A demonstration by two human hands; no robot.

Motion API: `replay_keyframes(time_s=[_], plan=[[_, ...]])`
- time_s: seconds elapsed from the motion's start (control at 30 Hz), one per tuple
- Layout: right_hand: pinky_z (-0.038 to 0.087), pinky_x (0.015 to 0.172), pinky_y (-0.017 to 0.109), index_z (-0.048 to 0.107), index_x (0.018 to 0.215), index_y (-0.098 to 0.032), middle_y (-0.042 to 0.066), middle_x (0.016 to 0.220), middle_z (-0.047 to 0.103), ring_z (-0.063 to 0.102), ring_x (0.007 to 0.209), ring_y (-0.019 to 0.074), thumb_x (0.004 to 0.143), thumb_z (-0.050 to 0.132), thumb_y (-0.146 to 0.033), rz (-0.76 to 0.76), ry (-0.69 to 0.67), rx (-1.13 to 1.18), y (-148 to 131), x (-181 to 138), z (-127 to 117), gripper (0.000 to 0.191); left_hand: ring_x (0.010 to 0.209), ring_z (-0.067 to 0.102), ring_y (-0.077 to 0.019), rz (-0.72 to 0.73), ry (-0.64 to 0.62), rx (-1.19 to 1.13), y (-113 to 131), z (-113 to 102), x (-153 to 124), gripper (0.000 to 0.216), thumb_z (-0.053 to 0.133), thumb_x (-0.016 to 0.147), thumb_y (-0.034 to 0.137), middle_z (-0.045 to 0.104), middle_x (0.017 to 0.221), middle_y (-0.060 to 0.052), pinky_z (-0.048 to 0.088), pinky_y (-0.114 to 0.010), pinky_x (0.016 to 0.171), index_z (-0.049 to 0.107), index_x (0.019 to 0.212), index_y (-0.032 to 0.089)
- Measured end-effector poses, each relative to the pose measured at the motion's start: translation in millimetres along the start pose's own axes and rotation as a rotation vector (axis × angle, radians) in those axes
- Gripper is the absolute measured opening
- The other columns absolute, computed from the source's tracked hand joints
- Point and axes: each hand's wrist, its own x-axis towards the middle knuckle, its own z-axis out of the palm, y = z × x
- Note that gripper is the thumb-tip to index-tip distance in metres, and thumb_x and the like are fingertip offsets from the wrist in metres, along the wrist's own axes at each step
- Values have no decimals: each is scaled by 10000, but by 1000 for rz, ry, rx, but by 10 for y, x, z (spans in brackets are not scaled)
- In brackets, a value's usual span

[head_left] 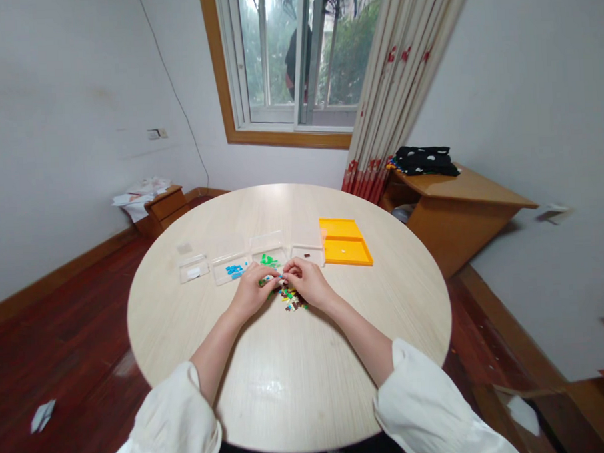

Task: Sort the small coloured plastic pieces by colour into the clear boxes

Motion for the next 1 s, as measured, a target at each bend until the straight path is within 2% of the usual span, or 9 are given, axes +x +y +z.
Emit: replay_keyframes(time_s=[0.1, 0.2, 0.3, 0.37, 0.5, 0.77, 1.0], plan=[[455, 613, 223, 582, 783, -160, -11, 661, 624, 596, 634, 113, 743, 532, -116, -21, 29, -82, 16, 11, -28, 78, 750, 562, -182, -29, 60, 28, -4, -45, 16, 99, 574, 777, 243, 689, 767, -38, 416, -329, 737, 649, 736, 193], [458, 704, 260, 629, 780, -152, 28, 739, 661, 603, 710, 131, 744, 528, -83, -65, 39, -276, 43, 15, -68, 127, 750, 558, -189, -130, 191, 128, -63, -129, 36, 109, 566, 764, 247, 681, 741, -32, 411, -328, 732, 639, 703, 194], [448, 754, 277, 664, 756, -141, 61, 796, 673, 598, 771, 149, 728, 550, -60, -112, -54, -435, 62, 7, -87, 144, 759, 554, -216, -271, 304, 268, -170, -213, 38, 137, 553, 754, 262, 678, 726, -42, 401, -343, 728, 638, 670, 195], [445, 745, 268, 681, 753, -140, 69, 804, 668, 592, 780, 153, 723, 561, -57, -136, -130, -486, 63, -2, -87, 148, 765, 547, -236, -339, 328, 347, -240, -251, 28, 166, 532, 759, 276, 682, 739, -56, 392, -359, 727, 647, 673, 194], [437, 735, 259, 701, 755, -153, 63, 796, 667, 588, 772, 149, 725, 560, -52, -123, -182, -518, 56, -16, -86, 176, 780, 540, -257, -396, 329, 457, -306, -278, 7, 194, 504, 763, 294, 688, 760, -62, 376, -379, 736, 664, 699, 203], [421, 750, 273, 682, 750, -135, 92, 815, 673, 589, 792, 169, 776, 543, -90, -80, -149, -569, 51, -17, -85, 148, 815, 536, -305, -481, 244, 565, -247, -295, 20, 251, 473, 777, 301, 690, 784, -111, 349, -413, 723, 694, 745, 187], [412, 717, 256, 644, 767, -141, 59, 758, 658, 578, 740, 148, 791, 493, -76, -84, -77, -511, -11, -22, -94, 166, 822, 542, -307, -488, 226, 565, -291, -294, 10, 260, 470, 782, 296, 691, 783, -114, 339, -414, 718, 706, 776, 189]])
